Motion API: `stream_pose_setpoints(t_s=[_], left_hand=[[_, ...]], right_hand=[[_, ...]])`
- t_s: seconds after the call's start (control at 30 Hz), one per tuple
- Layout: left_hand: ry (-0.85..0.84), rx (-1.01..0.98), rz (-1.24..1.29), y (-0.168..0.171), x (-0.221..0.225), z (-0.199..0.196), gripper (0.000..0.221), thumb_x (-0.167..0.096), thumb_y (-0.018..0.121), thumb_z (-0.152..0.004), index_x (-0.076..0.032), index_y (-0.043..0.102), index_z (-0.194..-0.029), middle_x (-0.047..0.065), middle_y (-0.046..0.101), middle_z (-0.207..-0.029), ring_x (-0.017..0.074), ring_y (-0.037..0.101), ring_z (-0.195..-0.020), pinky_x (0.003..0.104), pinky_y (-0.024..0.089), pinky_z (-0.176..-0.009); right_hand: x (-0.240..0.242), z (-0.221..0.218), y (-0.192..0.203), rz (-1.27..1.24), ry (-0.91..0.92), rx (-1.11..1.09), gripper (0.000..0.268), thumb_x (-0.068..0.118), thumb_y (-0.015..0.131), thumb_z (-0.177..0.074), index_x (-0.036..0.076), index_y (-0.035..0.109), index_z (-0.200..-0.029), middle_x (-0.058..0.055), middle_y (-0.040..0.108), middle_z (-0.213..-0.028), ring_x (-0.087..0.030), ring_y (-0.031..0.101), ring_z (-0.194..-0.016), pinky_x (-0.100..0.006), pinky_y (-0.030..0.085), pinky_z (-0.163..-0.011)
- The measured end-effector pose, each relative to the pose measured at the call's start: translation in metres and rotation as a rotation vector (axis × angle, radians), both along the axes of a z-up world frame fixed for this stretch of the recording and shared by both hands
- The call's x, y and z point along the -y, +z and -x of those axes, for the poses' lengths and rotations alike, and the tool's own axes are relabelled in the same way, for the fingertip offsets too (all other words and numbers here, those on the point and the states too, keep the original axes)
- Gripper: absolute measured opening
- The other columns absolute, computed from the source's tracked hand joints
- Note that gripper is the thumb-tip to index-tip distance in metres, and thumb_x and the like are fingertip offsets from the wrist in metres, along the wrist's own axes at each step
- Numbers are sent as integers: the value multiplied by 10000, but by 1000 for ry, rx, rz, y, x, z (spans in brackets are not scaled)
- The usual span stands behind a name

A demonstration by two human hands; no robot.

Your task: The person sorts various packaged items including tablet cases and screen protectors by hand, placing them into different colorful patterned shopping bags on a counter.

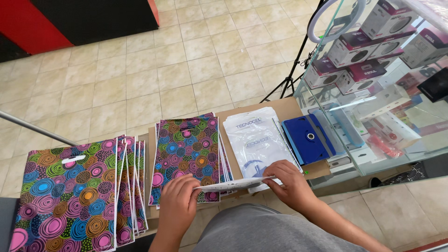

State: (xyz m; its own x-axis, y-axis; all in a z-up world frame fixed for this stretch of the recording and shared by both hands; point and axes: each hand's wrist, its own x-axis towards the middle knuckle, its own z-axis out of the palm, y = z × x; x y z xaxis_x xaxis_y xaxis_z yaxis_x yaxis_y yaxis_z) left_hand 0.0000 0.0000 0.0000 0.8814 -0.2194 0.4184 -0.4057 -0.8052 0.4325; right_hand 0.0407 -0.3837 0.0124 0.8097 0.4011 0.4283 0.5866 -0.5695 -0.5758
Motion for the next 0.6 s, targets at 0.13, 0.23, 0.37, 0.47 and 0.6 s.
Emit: stream_pose_setpoints(t_s=[0.13, 0.23, 0.37, 0.47, 0.6], left_hand=[[17, 5, 35, 13, 10, 4, 106, -234, 665, -1071, -180, 754, -1090, -13, 824, -1240, 306, 693, -1386, 576, 444, -1238], [5, 57, -12, 29, 15, 5, 111, -269, 703, -1051, -223, 773, -978, -90, 833, -1149, 289, 663, -1401, 610, 373, -1274], [39, 93, -36, 25, 19, 5, 121, -230, 679, -1053, -239, 747, -954, -113, 830, -1082, 275, 687, -1366, 649, 324, -1281], [57, 104, -41, 24, 26, 8, 126, -232, 650, -1079, -223, 744, -995, -94, 810, -1096, 280, 669, -1393, 664, 267, -1313], [91, 71, -37, 27, 32, 12, 67, -286, 755, -989, -263, 800, -1033, -140, 815, -1201, 353, 531, -1547, 825, 109, -1307]], right_hand=[[-8, 2, 9, -45, -49, 65, 19, 154, 789, -1033, 150, 771, -1026, 20, 828, -1031, -237, 730, -998, -390, 540, -902], [-8, 2, 8, -34, -43, 16, 17, 169, 793, -1030, 167, 783, -1044, 33, 830, -1047, -232, 723, -1050, -392, 544, -940], [-11, 3, 11, -12, 40, 17, 186, 236, 860, -984, 174, 812, -1153, 12, 854, -1187, -233, 754, -1189, -430, 544, -1047], [-10, 3, -2, 23, 28, 112, 99, 252, 881, -983, 207, 826, -1053, 47, 848, -1173, -276, 706, -1262, -464, 519, -1058], [-13, 5, 5, 12, -6, 160, 74, 213, 859, -993, 198, 804, -1040, 61, 823, -1155, -279, 692, -1261, -469, 512, -1077]])
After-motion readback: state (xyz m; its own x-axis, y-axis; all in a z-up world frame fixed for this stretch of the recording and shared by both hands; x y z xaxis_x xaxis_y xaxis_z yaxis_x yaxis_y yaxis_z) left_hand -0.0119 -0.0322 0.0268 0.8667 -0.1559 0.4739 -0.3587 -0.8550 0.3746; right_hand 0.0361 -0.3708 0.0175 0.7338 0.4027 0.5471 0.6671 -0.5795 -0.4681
